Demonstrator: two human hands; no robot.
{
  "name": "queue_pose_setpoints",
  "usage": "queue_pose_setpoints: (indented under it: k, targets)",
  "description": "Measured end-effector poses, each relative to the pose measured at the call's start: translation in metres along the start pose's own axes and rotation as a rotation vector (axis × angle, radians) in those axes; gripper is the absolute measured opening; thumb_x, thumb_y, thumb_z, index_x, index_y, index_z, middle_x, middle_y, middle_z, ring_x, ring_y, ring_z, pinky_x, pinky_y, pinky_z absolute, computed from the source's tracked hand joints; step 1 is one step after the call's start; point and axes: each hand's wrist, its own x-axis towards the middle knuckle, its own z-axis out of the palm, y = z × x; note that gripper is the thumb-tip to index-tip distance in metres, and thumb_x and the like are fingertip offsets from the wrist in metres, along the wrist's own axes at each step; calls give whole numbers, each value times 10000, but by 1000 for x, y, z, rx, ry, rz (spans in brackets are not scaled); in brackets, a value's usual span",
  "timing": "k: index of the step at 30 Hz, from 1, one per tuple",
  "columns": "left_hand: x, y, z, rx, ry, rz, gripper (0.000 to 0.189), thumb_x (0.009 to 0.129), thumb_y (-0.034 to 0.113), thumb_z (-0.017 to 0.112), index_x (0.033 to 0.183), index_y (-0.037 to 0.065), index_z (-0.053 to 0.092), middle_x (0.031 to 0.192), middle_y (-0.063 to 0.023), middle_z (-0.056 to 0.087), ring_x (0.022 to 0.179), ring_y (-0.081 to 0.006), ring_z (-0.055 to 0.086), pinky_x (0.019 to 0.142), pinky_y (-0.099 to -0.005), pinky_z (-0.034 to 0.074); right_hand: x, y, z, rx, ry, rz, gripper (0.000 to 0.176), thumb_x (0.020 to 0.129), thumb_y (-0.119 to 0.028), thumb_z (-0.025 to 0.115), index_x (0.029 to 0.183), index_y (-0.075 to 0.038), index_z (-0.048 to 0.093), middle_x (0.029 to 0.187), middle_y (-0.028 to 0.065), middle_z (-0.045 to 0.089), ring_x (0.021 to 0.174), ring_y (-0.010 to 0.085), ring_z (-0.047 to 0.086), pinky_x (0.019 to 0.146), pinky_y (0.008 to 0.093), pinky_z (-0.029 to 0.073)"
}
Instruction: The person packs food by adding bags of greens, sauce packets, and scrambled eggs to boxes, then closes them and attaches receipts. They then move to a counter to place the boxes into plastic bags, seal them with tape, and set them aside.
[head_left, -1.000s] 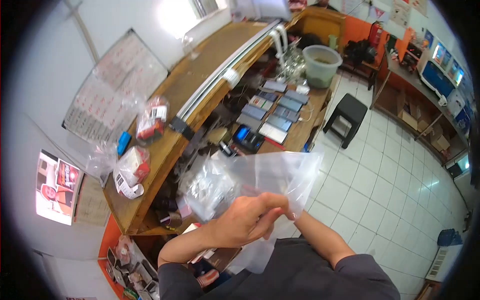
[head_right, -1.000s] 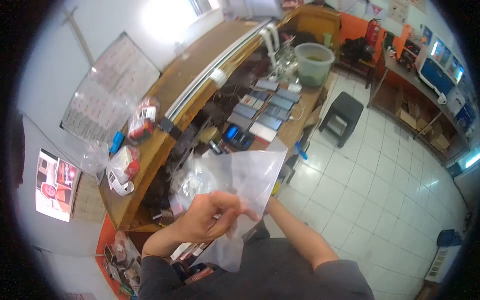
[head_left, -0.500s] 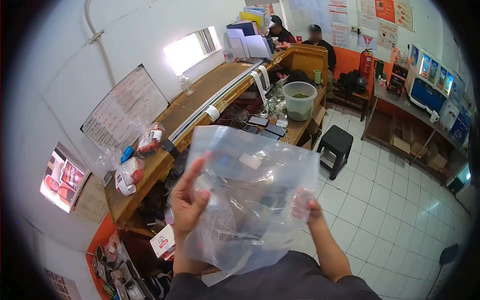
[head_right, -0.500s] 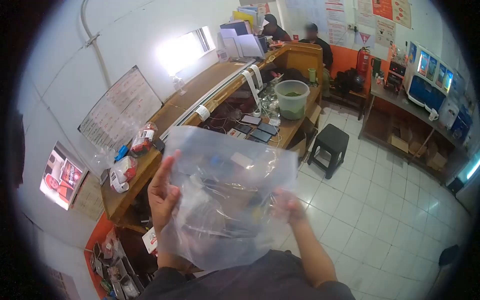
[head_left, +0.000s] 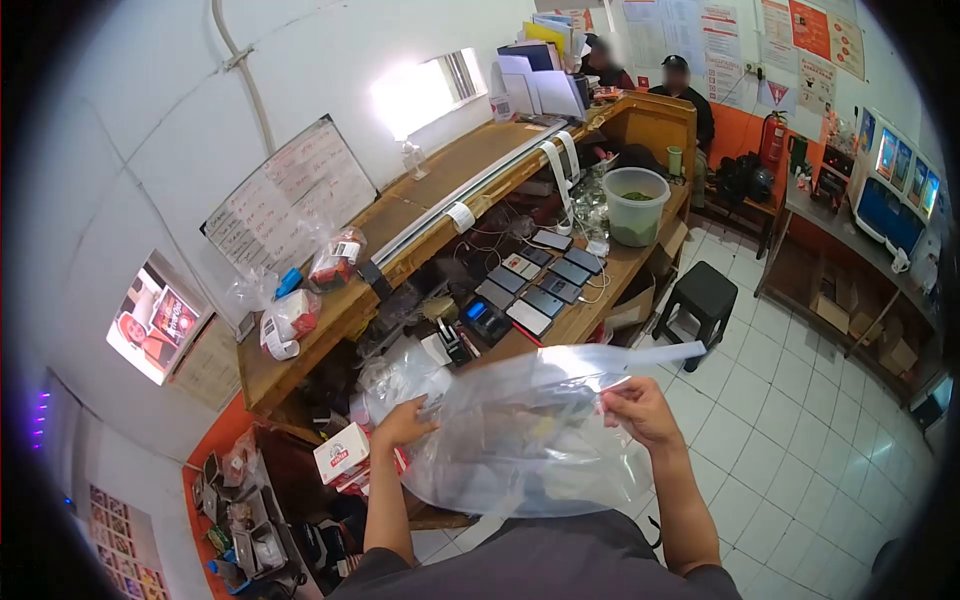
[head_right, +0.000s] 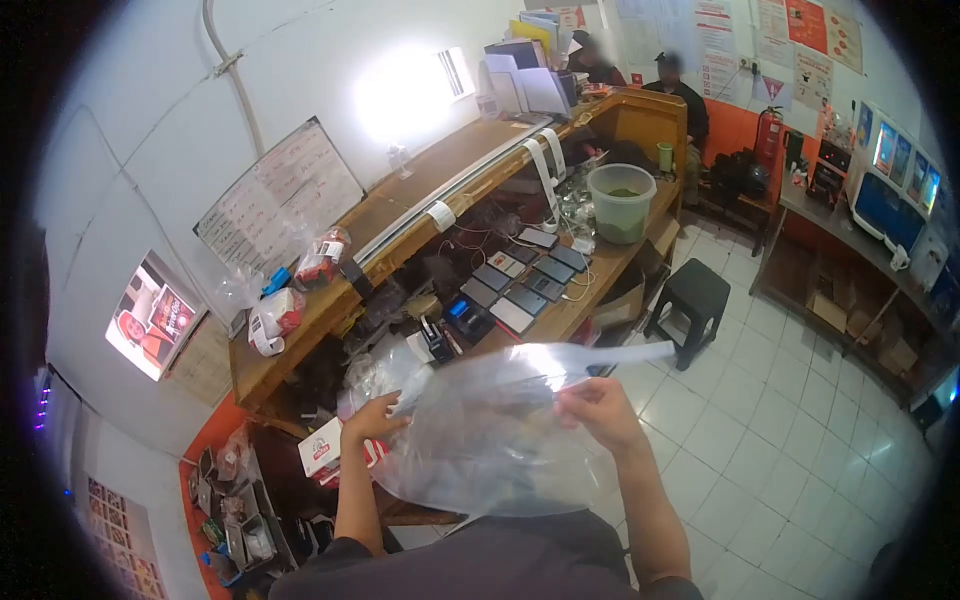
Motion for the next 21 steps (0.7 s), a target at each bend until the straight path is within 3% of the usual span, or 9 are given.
queue_pose_setpoints:
  k: [3, 7, 8, 10, 14, 15, 18, 19, 21]
  targets:
    - [-23, 93, -15, -254, 123, 457, 795, 843, 326, 757, 1462, -4, 384, 1422, -210, 496, 1343, -315, 455, 1128, -370, 336, 10, -2, 40, -226, -2, 126, 159, 868, -95, 743, 888, 50, 683, 707, 96, 679, 508, 114, 596, 496, 228, 492]
    - [-8, 181, -12, -507, 88, 872, 753, 881, 301, 727, 1474, 1, 374, 1385, -153, 535, 1297, -252, 487, 1117, -375, 332, 22, 0, 73, -376, -321, 270, 231, 853, -199, 779, 807, 2, 673, 634, 40, 636, 493, 74, 562, 433, 209, 427]
    - [3, 188, -7, -509, 86, 857, 753, 881, 301, 727, 1474, 1, 374, 1385, -153, 535, 1297, -252, 487, 1117, -375, 332, 24, 4, 78, -366, -326, 281, 231, 853, -199, 779, 807, 2, 673, 634, 40, 636, 493, 74, 562, 433, 209, 427]
    - [23, 191, 3, -817, -500, 819, 671, 889, 296, 727, 1417, -13, 451, 1249, -89, 613, 1151, -175, 557, 1021, -327, 413, 28, 10, 82, -485, -427, 358, 265, 858, -258, 778, 775, -39, 654, 596, 1, 599, 484, 57, 539, 426, 203, 393]
    - [19, 191, -10, -697, -440, 741, 503, 891, 269, 735, 1270, -16, 568, 1074, -27, 649, 989, -106, 574, 882, -274, 467, 29, 11, 53, -698, -572, 128, 301, 890, -302, 745, 774, -57, 614, 691, 11, 636, 629, 60, 585, 561, 234, 452]
    - [14, 189, -17, -656, -368, 717, 419, 890, 245, 737, 1192, -9, 597, 1034, -21, 650, 953, -100, 576, 833, -264, 474, 25, 4, 52, -553, -553, 214, 281, 918, -287, 712, 847, -41, 597, 787, 46, 675, 759, 85, 629, 687, 258, 485]
    - [9, 187, -28, -618, -120, 690, 254, 885, 161, 739, 1060, 6, 640, 945, -3, 653, 862, -67, 575, 745, -244, 478, 13, -3, 54, -235, -458, 120, 252, 934, -253, 691, 996, -28, 597, 839, 62, 695, 837, 111, 654, 773, 274, 497]
    - [4, 191, -35, -664, -77, 637, 240, 873, 137, 749, 1045, 4, 646, 939, -3, 659, 855, -64, 580, 738, -239, 479, 10, -8, 46, -335, -524, 214, 307, 944, -234, 675, 1146, -29, 570, 867, 56, 704, 839, 127, 671, 817, 288, 505]
    - [2, 188, -47, -676, -37, 660, 240, 845, 108, 770, 1027, 2, 656, 936, -6, 668, 854, -65, 589, 746, -234, 481, 7, -11, 27, -551, -587, 202, 302, 942, -230, 675, 1144, -25, 583, 872, 55, 706, 827, 126, 673, 819, 293, 510]
